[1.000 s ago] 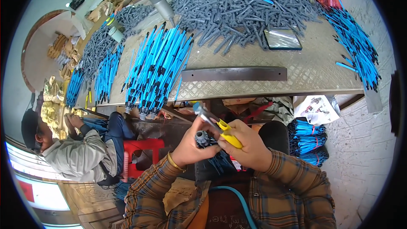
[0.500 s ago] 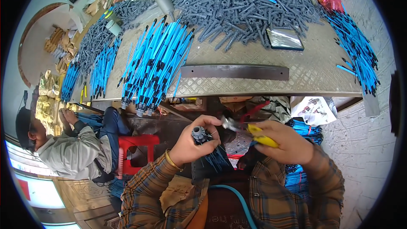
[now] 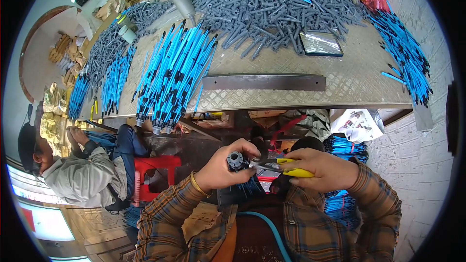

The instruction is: The person inserts wires into plastic connectors by hand, then secures them using pliers.

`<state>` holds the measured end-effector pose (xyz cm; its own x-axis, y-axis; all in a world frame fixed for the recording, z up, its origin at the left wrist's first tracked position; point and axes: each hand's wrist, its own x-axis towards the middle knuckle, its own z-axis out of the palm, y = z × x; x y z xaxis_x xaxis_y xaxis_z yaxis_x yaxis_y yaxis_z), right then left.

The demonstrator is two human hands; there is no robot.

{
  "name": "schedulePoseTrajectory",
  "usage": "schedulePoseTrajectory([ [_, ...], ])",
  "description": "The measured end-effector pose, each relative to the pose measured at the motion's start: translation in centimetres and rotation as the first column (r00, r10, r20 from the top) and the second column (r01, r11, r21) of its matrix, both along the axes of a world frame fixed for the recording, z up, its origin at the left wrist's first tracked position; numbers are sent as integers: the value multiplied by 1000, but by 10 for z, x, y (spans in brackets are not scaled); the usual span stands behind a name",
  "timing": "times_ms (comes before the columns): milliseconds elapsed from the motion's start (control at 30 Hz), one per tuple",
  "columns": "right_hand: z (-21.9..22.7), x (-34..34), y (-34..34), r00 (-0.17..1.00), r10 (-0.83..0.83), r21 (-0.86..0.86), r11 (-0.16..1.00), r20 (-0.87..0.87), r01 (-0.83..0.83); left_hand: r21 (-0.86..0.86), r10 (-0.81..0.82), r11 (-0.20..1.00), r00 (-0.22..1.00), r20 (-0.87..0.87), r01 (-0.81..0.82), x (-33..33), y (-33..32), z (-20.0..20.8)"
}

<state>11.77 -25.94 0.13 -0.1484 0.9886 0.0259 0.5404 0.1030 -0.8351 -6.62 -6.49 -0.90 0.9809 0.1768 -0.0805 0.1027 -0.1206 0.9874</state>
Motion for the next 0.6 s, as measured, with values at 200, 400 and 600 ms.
schedulePoseTrajectory([
  [200,4,1,0,997,-18,10,1000,76,18,18,-24,1000,1000,16,24,0,0,-1],
  [400,12,2,2,991,-15,1,1000,134,15,-27,-14,1000,1000,14,14,1,-2,3],
  [600,15,2,3,994,-22,35,999,106,18,-41,-35,999,999,2,35,0,0,2],
])
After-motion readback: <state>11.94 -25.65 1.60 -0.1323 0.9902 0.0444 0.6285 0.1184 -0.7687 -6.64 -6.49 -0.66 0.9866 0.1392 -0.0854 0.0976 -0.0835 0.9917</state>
